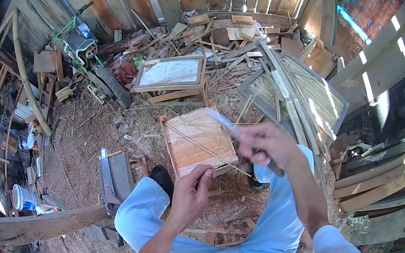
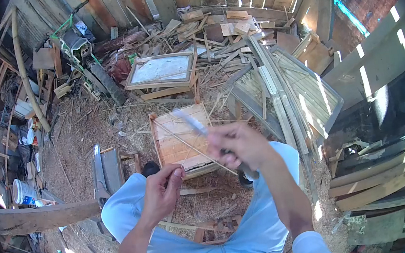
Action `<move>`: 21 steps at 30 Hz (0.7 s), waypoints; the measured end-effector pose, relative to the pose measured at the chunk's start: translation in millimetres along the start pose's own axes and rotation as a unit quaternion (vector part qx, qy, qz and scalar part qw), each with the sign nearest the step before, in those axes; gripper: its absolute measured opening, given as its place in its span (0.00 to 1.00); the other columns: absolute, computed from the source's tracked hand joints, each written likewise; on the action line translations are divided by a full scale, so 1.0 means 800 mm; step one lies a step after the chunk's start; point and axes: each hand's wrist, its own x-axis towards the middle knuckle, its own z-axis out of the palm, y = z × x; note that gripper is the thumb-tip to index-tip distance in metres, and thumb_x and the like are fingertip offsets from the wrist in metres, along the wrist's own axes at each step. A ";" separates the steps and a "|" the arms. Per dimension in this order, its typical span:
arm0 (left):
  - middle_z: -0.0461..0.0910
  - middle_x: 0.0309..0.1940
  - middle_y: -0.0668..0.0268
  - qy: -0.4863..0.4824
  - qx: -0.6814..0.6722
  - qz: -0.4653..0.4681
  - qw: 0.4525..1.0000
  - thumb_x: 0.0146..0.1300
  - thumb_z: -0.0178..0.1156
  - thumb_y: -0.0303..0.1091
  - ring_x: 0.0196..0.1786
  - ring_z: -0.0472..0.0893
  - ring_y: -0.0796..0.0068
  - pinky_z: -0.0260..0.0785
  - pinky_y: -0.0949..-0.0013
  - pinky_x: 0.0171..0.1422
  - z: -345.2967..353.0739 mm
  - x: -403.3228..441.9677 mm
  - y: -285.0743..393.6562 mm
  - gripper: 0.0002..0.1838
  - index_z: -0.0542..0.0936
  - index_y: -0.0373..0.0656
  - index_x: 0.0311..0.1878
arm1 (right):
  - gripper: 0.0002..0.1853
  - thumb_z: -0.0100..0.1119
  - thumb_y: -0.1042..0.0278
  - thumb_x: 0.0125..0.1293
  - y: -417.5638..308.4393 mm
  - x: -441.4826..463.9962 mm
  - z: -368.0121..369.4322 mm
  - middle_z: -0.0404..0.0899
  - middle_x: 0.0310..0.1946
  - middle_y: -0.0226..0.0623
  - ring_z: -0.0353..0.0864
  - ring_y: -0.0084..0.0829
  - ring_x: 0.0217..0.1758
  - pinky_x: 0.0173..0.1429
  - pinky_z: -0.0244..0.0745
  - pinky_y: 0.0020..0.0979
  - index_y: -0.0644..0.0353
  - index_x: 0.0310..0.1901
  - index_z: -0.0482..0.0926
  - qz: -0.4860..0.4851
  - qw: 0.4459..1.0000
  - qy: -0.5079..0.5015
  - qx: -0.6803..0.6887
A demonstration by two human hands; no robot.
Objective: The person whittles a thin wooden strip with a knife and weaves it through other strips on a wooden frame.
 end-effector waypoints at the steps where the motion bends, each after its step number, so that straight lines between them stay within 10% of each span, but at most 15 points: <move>1: 0.71 0.20 0.67 -0.001 0.000 0.002 1.000 0.68 0.52 0.28 0.23 0.66 0.84 0.60 0.76 0.27 0.001 0.000 -0.001 0.07 0.76 0.34 0.40 | 0.18 0.52 0.66 0.70 -0.008 -0.003 -0.010 0.73 0.23 0.30 0.61 0.13 0.17 0.18 0.55 0.16 0.62 0.59 0.72 -0.041 0.998 0.031 0.028; 9: 0.67 0.20 0.76 0.019 -0.030 0.038 0.999 0.72 0.49 0.31 0.20 0.62 0.90 0.53 0.81 0.23 0.010 0.001 -0.006 0.10 0.76 0.36 0.38 | 0.15 0.53 0.66 0.70 0.016 0.004 0.006 0.74 0.24 0.30 0.60 0.13 0.17 0.17 0.53 0.16 0.63 0.54 0.75 0.047 0.994 -0.095 0.030; 21: 0.68 0.21 0.76 -0.017 -0.025 0.012 0.999 0.71 0.50 0.31 0.23 0.62 0.90 0.54 0.81 0.25 0.011 -0.004 -0.002 0.09 0.76 0.35 0.39 | 0.17 0.55 0.63 0.69 -0.015 -0.011 -0.024 0.73 0.23 0.29 0.62 0.12 0.16 0.16 0.54 0.15 0.62 0.54 0.76 -0.020 0.999 0.014 -0.024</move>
